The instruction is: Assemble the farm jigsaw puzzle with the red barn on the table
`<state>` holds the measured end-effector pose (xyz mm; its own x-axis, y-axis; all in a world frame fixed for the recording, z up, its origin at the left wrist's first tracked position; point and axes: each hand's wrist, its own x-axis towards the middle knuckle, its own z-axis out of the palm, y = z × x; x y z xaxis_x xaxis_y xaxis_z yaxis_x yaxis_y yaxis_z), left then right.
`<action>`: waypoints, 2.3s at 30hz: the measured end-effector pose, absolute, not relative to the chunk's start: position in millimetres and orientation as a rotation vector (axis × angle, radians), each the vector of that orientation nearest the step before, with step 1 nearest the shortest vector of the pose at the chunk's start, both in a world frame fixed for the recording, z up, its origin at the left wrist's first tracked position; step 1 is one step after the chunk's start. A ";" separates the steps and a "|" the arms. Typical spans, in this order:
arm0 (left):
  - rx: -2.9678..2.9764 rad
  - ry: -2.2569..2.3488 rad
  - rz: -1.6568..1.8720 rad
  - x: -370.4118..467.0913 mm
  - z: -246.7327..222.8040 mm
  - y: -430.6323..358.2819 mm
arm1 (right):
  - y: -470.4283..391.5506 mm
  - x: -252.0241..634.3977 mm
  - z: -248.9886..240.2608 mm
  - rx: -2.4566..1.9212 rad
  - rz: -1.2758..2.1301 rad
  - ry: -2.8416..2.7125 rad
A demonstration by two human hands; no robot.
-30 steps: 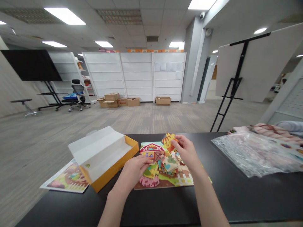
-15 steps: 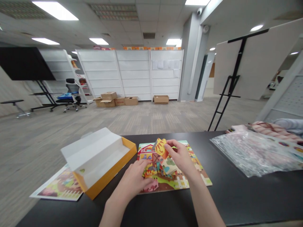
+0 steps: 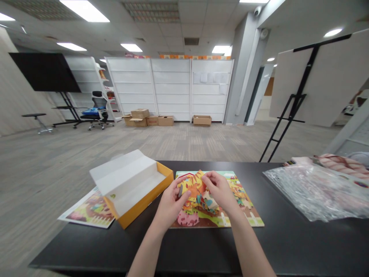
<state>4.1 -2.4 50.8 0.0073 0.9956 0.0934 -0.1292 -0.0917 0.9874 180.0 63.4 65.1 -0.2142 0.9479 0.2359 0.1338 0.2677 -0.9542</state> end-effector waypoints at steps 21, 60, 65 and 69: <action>1.126 1.241 1.407 -5.4 48.4 -1.8 | 67.0 208.8 78.6 -0.995 0.917 -1.254; 1.548 1.108 0.925 77.8 47.7 -17.6 | 75.5 285.8 47.1 -1.781 0.375 -2.153; 1.573 1.105 0.915 101.6 35.2 -13.8 | 76.0 287.1 46.1 -1.656 0.640 -2.043; 1.597 1.181 1.006 116.9 27.3 -8.0 | 81.1 283.4 40.1 -1.606 0.698 -1.980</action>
